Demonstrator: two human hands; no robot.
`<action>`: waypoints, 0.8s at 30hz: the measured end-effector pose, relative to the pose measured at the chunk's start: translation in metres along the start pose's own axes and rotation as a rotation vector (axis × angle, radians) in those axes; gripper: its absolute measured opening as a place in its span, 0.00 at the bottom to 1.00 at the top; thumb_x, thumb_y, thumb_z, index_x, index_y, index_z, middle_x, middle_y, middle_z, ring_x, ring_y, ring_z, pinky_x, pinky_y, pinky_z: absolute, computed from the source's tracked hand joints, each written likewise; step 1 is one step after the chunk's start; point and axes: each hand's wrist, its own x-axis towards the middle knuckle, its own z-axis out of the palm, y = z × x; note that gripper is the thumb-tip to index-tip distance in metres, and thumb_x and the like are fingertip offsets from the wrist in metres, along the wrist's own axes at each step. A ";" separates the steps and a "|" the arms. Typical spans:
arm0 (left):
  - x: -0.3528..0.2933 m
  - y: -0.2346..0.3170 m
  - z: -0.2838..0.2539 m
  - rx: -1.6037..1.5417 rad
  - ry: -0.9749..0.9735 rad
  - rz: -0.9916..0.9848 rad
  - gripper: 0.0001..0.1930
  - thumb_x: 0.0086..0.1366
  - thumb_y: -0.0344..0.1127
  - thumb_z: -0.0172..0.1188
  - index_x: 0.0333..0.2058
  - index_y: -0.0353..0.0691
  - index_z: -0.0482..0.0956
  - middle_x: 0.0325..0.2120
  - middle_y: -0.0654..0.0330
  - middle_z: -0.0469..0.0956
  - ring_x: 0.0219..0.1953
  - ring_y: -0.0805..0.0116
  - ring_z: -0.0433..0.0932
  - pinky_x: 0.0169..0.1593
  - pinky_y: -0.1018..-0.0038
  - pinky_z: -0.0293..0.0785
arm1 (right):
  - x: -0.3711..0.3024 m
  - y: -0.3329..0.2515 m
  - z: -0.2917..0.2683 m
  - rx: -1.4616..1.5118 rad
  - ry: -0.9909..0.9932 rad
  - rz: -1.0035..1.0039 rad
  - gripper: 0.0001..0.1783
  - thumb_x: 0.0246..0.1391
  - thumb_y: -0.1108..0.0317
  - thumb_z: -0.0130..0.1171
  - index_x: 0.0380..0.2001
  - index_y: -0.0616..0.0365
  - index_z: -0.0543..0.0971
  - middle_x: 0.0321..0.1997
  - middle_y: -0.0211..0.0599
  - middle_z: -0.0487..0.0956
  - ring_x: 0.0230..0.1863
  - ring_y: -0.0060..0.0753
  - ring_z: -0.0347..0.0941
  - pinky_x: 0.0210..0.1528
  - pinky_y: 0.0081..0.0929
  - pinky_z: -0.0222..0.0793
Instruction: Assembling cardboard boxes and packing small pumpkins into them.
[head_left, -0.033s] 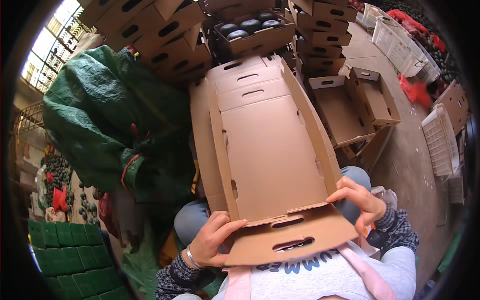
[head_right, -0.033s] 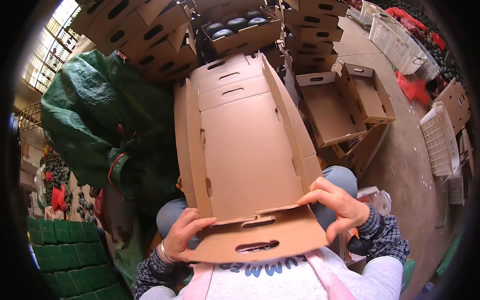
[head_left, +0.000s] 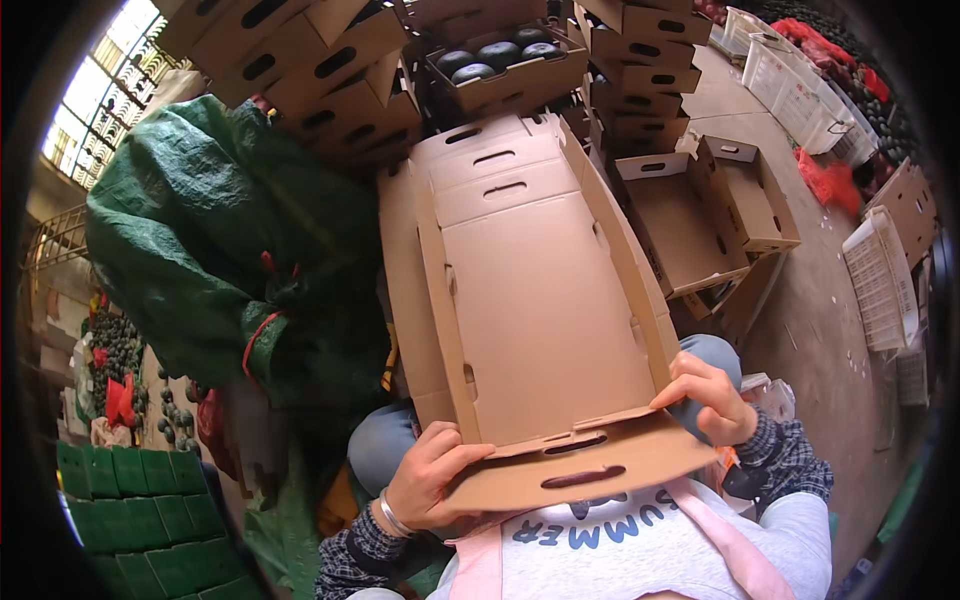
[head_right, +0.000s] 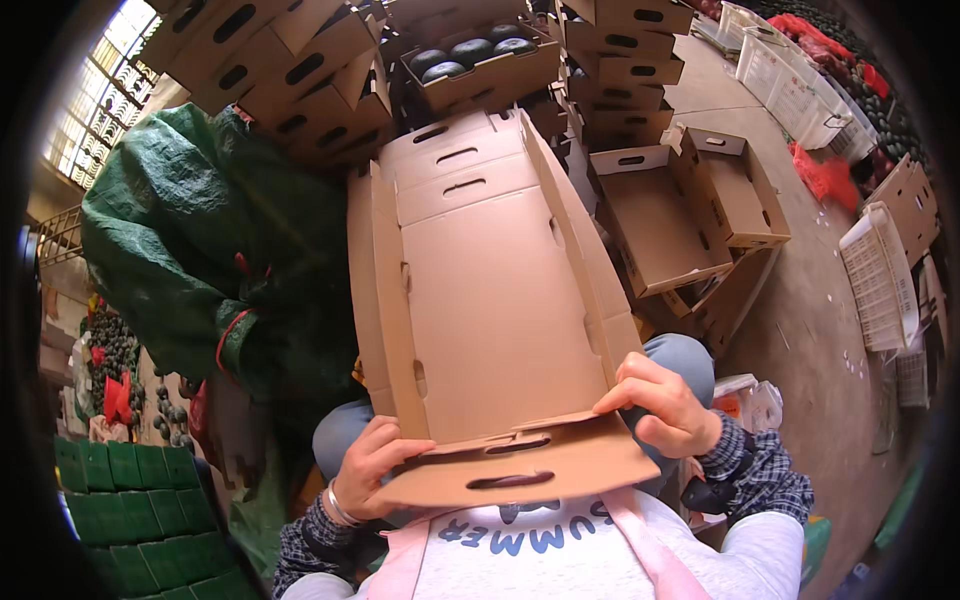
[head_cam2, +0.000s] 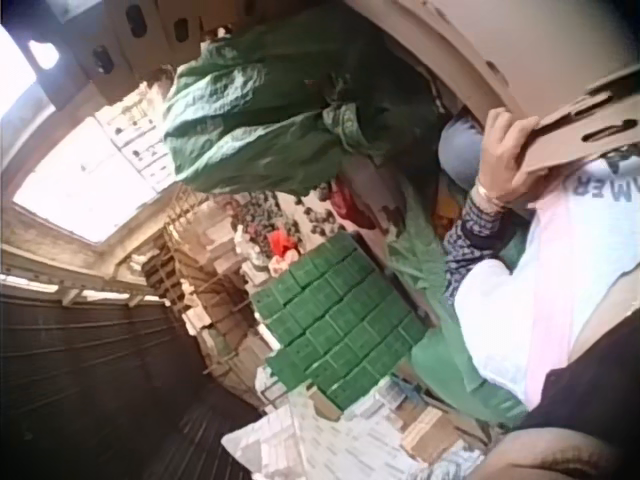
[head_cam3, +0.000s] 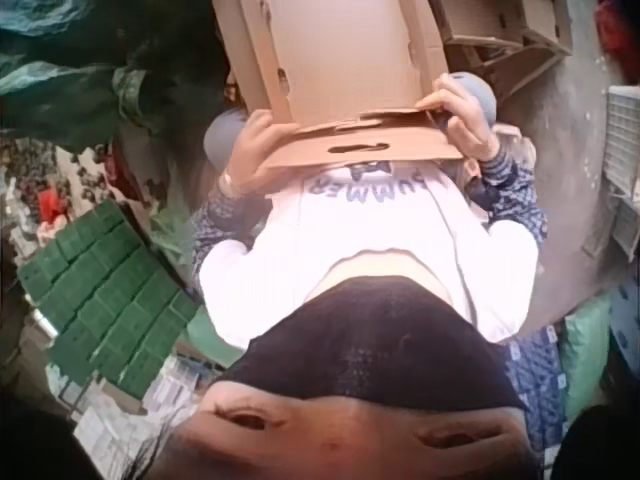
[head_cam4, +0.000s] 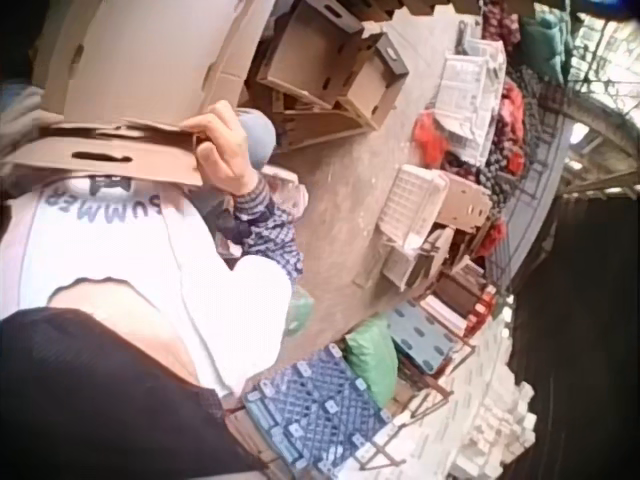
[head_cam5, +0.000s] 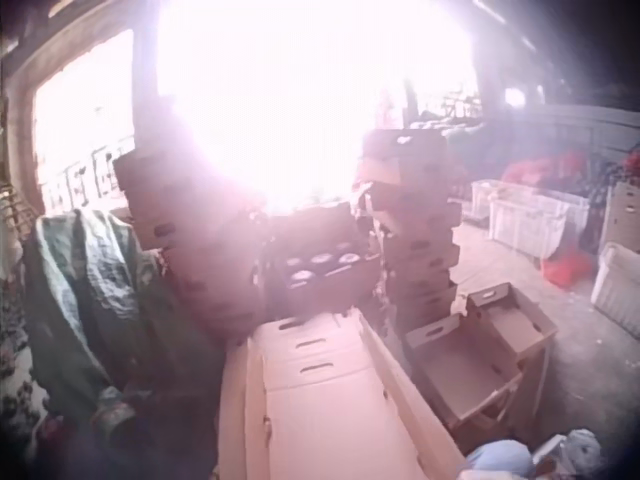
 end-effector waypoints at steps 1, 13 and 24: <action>-0.004 -0.014 0.010 0.005 0.065 -0.002 0.17 0.59 0.41 0.61 0.39 0.33 0.79 0.26 0.55 0.71 0.34 0.52 0.70 0.40 0.66 0.69 | 0.005 0.006 0.007 0.017 -0.016 -0.045 0.39 0.64 0.36 0.35 0.37 0.64 0.80 0.28 0.38 0.67 0.31 0.37 0.62 0.35 0.29 0.58; 0.046 -0.002 0.010 0.995 0.188 -0.184 0.18 0.68 0.40 0.55 0.54 0.42 0.74 0.48 0.53 0.73 0.50 0.63 0.71 0.56 0.59 0.67 | 0.026 -0.017 0.045 0.084 0.498 0.441 0.16 0.50 0.62 0.68 0.37 0.60 0.75 0.28 0.36 0.71 0.33 0.33 0.69 0.35 0.29 0.67; 0.076 0.008 0.007 1.144 -0.397 0.203 0.34 0.54 0.52 0.63 0.44 0.21 0.76 0.49 0.44 0.70 0.49 0.54 0.71 0.53 0.67 0.70 | 0.065 -0.031 0.044 -1.194 -0.189 -0.112 0.11 0.44 0.67 0.56 0.28 0.66 0.76 0.29 0.39 0.70 0.35 0.36 0.67 0.40 0.26 0.70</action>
